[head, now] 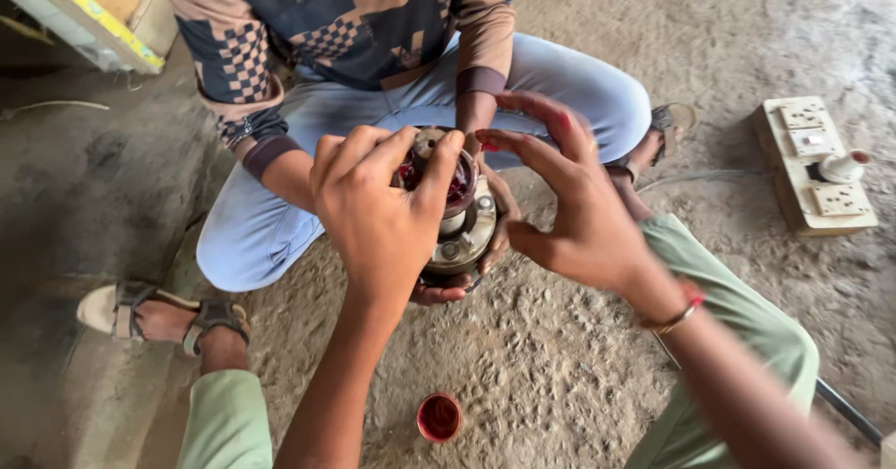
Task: The person scoops red grease from a small container and applies it by hand to the shaft and internal surfaces of a cylindrical metal component held by another person. The person spreads the grease around the shaft and inside the housing, then places the container on the floor.
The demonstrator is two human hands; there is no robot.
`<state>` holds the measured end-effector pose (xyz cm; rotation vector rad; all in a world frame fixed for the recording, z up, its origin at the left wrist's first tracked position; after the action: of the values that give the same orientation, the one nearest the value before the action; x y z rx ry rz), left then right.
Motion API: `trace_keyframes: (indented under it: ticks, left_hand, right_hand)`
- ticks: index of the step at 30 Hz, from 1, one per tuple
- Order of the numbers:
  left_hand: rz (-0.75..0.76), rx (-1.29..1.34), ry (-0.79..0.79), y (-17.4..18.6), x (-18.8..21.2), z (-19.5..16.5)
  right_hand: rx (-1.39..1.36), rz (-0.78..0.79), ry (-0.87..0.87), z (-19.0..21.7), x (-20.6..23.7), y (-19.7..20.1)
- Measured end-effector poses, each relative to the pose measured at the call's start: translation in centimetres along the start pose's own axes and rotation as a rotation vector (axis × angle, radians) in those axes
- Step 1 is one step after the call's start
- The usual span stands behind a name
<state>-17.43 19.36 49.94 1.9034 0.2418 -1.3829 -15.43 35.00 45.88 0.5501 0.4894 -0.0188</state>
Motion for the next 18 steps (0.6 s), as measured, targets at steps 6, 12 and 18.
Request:
trace_keyframes:
  ticks: [6, 12, 18]
  left_hand:
    - [0.012, -0.001, 0.027, 0.0, 0.7, 0.2]
    - [0.023, 0.039, 0.065, 0.1, 1.2, 0.6]
    - [0.013, 0.034, 0.041, 0.2, 0.6, 0.1]
  right_hand:
    - [0.036, -0.101, -0.145, -1.2, 1.9, -4.0]
    - [0.781, 0.092, 0.101, -1.0, 0.5, -3.2]
    - [1.007, 0.153, 0.223, -0.4, -1.6, -0.5]
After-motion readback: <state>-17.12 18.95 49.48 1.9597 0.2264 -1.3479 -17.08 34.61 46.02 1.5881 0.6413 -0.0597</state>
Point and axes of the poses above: each hand's wrist, its own x-axis away from the middle knuckle, its own y-axis out of the back of the hand, z = x × y, the point moved 9 cm from there along -x, towards the middle knuckle, and after that the axes turned 12 degrees about -y, right-handed, at the moved point
